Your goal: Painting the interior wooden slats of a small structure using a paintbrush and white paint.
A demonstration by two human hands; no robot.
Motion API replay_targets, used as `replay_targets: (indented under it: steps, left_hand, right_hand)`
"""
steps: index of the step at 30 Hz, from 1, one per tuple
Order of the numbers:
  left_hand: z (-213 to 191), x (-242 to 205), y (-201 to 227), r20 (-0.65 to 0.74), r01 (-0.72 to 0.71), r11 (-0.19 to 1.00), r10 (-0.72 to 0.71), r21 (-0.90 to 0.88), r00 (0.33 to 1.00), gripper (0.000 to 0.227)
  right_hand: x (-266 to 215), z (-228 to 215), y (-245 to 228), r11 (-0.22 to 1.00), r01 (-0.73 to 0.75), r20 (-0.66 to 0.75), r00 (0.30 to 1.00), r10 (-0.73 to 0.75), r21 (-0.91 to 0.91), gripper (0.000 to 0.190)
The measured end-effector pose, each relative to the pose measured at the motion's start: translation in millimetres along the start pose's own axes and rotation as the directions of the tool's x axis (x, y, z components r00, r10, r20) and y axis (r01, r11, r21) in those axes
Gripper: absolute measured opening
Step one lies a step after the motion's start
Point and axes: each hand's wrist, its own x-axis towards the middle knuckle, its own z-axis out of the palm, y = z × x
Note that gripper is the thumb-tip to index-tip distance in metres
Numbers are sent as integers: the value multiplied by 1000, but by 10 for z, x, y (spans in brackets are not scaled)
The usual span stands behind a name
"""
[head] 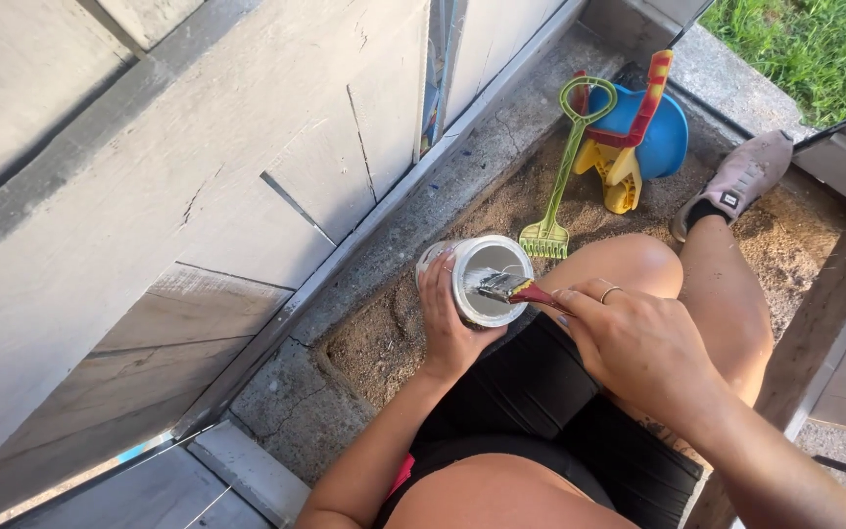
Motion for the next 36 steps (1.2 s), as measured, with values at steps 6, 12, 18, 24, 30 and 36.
replay_targets:
  steps: [6,12,18,24,30,36]
  left_hand:
    - [59,-30,-77,-16,27,996,-29,-86,999,123]
    - [66,-57,-160,3,14,999,-14,-43,1000,125]
    - [19,2,-56,5,50,994,-50,-94,999,124]
    - [27,2,-50,-20,74,987,-77,-143,997,119]
    - [-19,88,-49,-52,66,992,-71,-105,996,119]
    - [-67,140,7,-49,39,998,-41,-40,998,118]
  right_hand:
    - [-91,215,98,989,-134,98,987,128,59,15]
    - [-134,312,135,986,-167,85,983,163,31,14]
    - [-52,356,64,984,-153,51,988,148,94,14]
    - [77,581,8,998,-61,73,996,60,17,15]
    - [201,575,-76,1000,26,112,993,-27,12,12]
    - [186,704,-87,995,73,-5,997,-73,-62,10]
